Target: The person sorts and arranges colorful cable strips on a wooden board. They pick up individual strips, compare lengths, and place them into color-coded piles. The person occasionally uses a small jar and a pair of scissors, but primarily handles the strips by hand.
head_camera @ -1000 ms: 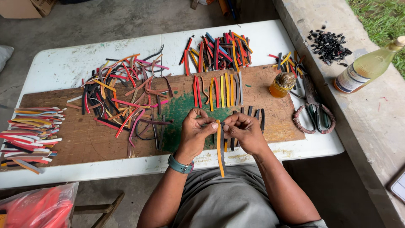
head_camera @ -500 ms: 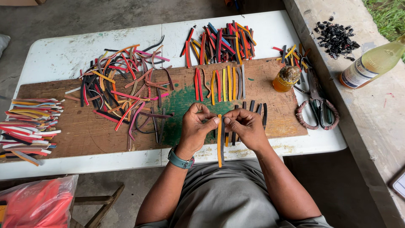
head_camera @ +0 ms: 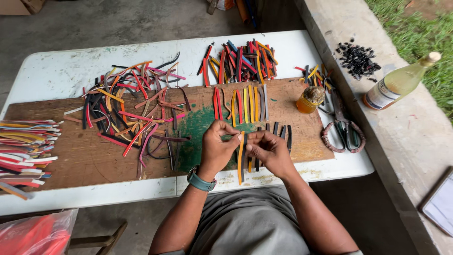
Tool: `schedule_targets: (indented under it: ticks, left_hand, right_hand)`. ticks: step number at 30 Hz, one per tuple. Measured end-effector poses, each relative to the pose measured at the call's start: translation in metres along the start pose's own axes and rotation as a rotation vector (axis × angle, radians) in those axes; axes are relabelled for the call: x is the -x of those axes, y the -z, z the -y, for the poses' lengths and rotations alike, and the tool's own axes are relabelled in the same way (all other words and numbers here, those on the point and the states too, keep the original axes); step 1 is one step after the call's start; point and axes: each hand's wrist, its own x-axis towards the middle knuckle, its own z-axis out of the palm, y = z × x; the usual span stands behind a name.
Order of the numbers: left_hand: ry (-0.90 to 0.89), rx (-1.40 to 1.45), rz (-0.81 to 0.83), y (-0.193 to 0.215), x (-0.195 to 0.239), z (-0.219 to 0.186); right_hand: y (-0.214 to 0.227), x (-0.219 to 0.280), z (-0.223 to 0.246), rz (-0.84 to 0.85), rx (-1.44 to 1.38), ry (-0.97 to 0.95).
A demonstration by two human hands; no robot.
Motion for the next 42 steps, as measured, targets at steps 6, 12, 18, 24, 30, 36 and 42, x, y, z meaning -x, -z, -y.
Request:
schedule_targets:
  ticks: [6, 12, 18, 24, 30, 36, 42]
  left_hand:
    - [0.048, 0.024, 0.040, 0.005, 0.009, 0.003]
    - [0.234, -0.005, 0.188, 0.013, 0.025, -0.005]
    - [0.254, 0.188, 0.159, 0.008, 0.022, 0.003]
    - [0.326, 0.536, 0.251, -0.005, 0.023, 0.021]
    - [0.147, 0.222, 0.175, -0.029, 0.020, 0.024]
    - [0.089, -0.148, 0.323, -0.091, -0.031, 0.016]
    - [0.148, -0.362, 0.439, -0.174, -0.081, 0.048]
  right_hand:
    - [0.002, 0.003, -0.012, -0.040, -0.032, -0.016]
    - [0.004, -0.004, -0.003, -0.081, -0.017, 0.008]
    - [0.008, 0.002, 0.000, -0.005, 0.033, 0.040]
    - [0.027, 0.019, -0.011, 0.027, -0.293, -0.117]
    - [0.036, 0.022, -0.022, -0.116, -0.121, -0.087]
    - [0.098, 0.022, 0.015, -0.214, 0.424, 0.045]
    - [0.121, 0.064, 0.045, -0.330, 1.110, 0.243]
